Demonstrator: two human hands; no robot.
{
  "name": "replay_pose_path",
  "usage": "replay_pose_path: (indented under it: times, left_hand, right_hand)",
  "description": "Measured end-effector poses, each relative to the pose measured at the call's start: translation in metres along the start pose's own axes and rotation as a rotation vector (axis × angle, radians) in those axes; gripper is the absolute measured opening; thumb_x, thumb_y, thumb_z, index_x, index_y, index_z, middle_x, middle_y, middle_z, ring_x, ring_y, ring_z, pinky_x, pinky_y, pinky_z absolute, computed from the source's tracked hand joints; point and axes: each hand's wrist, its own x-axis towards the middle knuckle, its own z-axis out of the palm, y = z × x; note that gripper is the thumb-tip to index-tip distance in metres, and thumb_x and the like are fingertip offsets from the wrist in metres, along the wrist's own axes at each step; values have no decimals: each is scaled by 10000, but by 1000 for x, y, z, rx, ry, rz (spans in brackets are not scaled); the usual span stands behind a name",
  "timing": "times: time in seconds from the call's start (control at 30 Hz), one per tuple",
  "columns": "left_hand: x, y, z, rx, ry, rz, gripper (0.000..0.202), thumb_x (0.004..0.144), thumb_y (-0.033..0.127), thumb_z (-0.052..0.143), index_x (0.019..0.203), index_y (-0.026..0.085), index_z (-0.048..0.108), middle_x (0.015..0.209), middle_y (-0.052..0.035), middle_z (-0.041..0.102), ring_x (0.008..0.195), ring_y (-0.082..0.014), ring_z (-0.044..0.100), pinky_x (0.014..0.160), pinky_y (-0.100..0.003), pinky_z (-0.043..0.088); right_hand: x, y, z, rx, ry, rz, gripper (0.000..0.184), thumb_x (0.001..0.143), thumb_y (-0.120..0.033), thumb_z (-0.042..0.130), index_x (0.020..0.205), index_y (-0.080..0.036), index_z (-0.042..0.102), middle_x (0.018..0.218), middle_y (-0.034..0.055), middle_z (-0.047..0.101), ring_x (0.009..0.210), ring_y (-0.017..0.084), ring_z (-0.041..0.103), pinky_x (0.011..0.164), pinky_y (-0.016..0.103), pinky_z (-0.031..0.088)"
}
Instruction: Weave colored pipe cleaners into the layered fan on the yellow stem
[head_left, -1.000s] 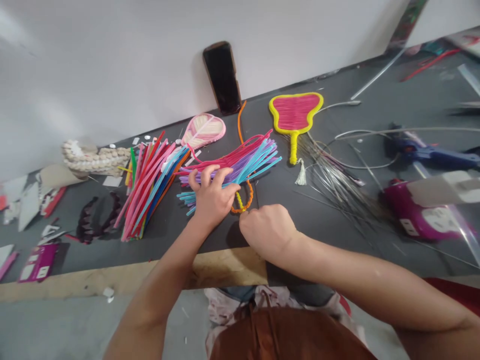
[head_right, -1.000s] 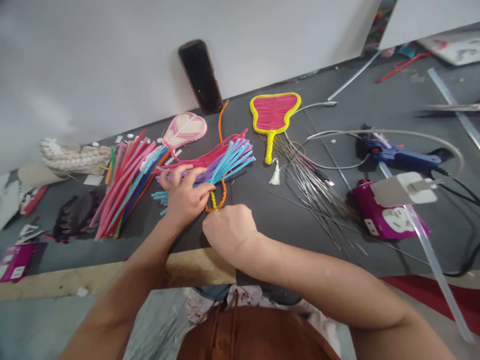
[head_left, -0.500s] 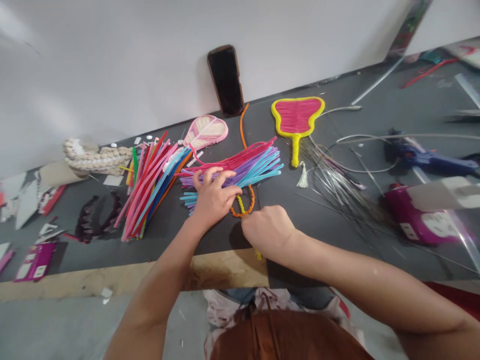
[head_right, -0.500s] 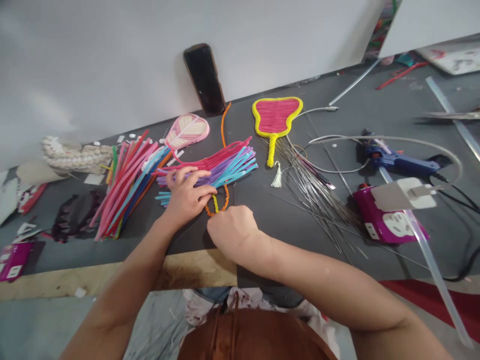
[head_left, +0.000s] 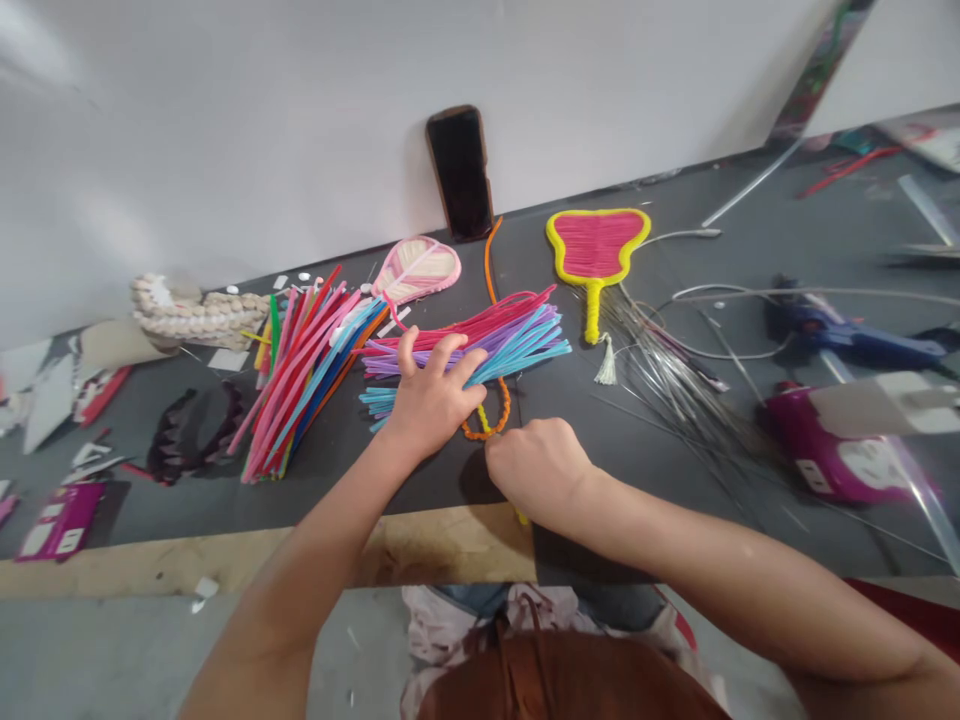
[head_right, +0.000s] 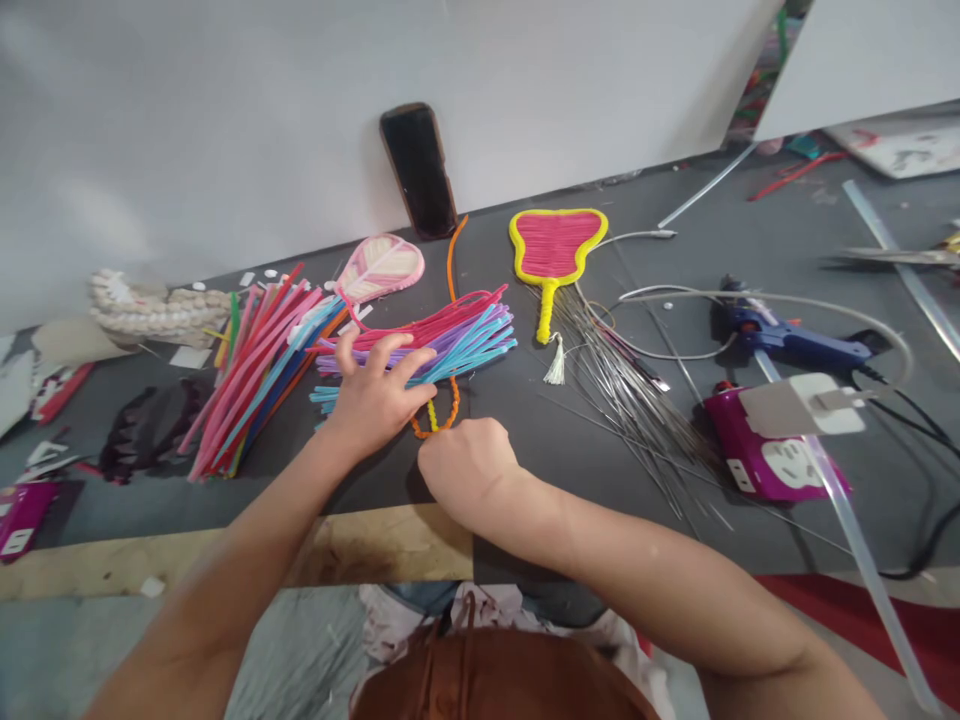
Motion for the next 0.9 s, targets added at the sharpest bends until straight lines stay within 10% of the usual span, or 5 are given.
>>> replay_pose_path:
  times: [0.73, 0.9]
  left_hand:
    - [-32, 3, 18, -205, 111, -327, 163, 910, 248, 570, 835, 294, 708, 950, 14, 743, 1112, -248, 527, 1029, -564, 157]
    - [-34, 3, 18, -204, 133, -319, 144, 911, 271, 577, 833, 276, 697, 957, 8, 740, 1101, -253, 530, 1027, -575, 157]
  right_hand:
    - [2, -5, 9, -138, 3, 63, 270, 939, -309, 512, 838, -166, 718, 766, 119, 739, 723, 223, 725, 589, 261, 494]
    - [15, 11, 17, -153, 320, -155, 304, 974, -198, 403, 1073, -162, 688, 1031, 112, 712, 990, 206, 636, 806, 289, 500]
